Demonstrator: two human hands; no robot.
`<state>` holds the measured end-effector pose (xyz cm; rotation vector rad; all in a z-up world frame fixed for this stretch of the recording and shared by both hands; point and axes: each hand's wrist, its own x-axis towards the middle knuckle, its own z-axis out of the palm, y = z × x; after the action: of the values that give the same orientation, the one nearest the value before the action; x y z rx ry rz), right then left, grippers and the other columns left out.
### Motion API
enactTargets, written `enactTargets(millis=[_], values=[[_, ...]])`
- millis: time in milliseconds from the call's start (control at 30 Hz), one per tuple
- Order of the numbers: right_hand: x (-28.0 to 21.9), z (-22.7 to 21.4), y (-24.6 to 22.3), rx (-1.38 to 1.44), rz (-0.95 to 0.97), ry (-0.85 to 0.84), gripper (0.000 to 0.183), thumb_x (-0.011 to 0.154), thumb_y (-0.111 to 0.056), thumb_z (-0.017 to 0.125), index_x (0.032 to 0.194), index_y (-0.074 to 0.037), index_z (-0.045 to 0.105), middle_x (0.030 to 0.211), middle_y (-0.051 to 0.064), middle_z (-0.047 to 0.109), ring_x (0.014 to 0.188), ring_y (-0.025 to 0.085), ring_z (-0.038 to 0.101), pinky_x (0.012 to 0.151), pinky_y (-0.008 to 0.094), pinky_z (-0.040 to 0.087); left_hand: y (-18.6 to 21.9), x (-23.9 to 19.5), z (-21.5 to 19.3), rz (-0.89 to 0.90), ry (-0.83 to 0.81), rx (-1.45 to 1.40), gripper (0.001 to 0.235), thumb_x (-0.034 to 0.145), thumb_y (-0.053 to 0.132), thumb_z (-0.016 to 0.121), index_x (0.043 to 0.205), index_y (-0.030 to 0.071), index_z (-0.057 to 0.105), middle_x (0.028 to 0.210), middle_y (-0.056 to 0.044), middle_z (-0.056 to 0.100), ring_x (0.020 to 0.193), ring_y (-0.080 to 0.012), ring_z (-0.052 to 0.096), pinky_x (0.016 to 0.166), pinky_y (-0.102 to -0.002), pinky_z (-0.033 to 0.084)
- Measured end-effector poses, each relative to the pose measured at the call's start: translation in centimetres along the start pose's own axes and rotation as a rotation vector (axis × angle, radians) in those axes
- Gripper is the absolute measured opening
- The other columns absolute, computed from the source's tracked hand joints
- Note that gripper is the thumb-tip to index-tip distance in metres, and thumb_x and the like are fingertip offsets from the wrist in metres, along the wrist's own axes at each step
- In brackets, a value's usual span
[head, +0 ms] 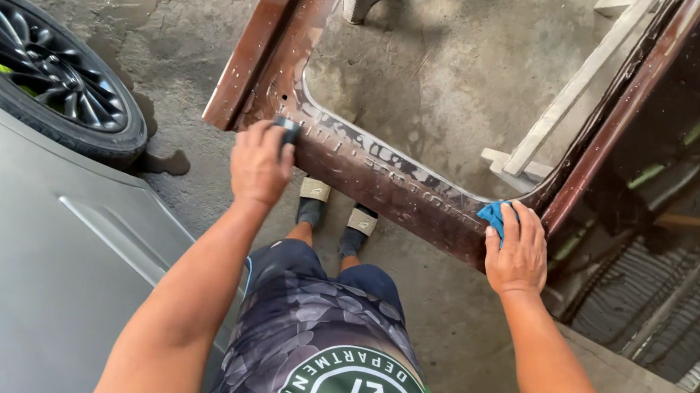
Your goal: Wet sanding and wiping down a car hood during detailing.
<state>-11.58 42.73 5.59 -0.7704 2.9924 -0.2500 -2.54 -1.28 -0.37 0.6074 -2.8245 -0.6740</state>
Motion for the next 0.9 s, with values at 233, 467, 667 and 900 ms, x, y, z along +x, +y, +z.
enactTargets(millis=[233, 467, 667, 900], values=[[0.2, 5.3, -3.7, 0.058, 0.35, 0.186, 0.048, 0.104, -0.018, 0.062, 0.148, -0.005, 0.048, 0.157, 0.021, 0.044, 0.145, 0.044, 0.037, 0.122, 0.054, 0.031, 4.0, -3.1, 0.5, 0.191, -0.106, -0.148, 0.03, 0.085, 0.014, 0.071, 0.114, 0.01, 0.067, 0.128, -0.014, 0.062, 0.104, -0.0366, 0.059, 0.089, -0.047, 0.049], [0.4, 5.4, -5.0, 0.115, 0.516, 0.145, 0.05, 0.105, -0.018, 0.057, 0.152, -0.005, 0.044, 0.16, 0.022, 0.039, 0.147, 0.045, 0.033, 0.12, 0.054, 0.029, -0.7, -0.2, -0.9, 0.248, -0.175, -0.108, 0.031, 0.086, 0.018, 0.073, 0.115, 0.01, 0.067, 0.128, -0.013, 0.062, 0.103, -0.0356, 0.06, 0.086, -0.046, 0.05], [0.0, 5.5, -6.3, 0.134, 0.555, 0.116, 0.053, 0.103, -0.019, 0.058, 0.153, -0.006, 0.043, 0.162, 0.02, 0.037, 0.149, 0.045, 0.031, 0.122, 0.053, 0.028, -1.2, 0.3, -0.9, 0.122, -0.096, -0.02, 0.031, 0.087, 0.022, 0.074, 0.113, 0.008, 0.067, 0.128, -0.015, 0.062, 0.102, -0.0375, 0.059, 0.086, -0.047, 0.05], [-0.5, 5.2, -7.9, 0.15, 0.586, 0.064, 0.056, 0.101, -0.02, 0.059, 0.154, -0.011, 0.042, 0.164, 0.017, 0.036, 0.151, 0.042, 0.029, 0.122, 0.051, 0.028, 5.8, -3.7, 1.3, 0.537, -0.239, -0.231, 0.031, 0.085, 0.016, 0.071, 0.114, 0.009, 0.066, 0.126, -0.014, 0.064, 0.1, -0.0365, 0.063, 0.085, -0.046, 0.052]])
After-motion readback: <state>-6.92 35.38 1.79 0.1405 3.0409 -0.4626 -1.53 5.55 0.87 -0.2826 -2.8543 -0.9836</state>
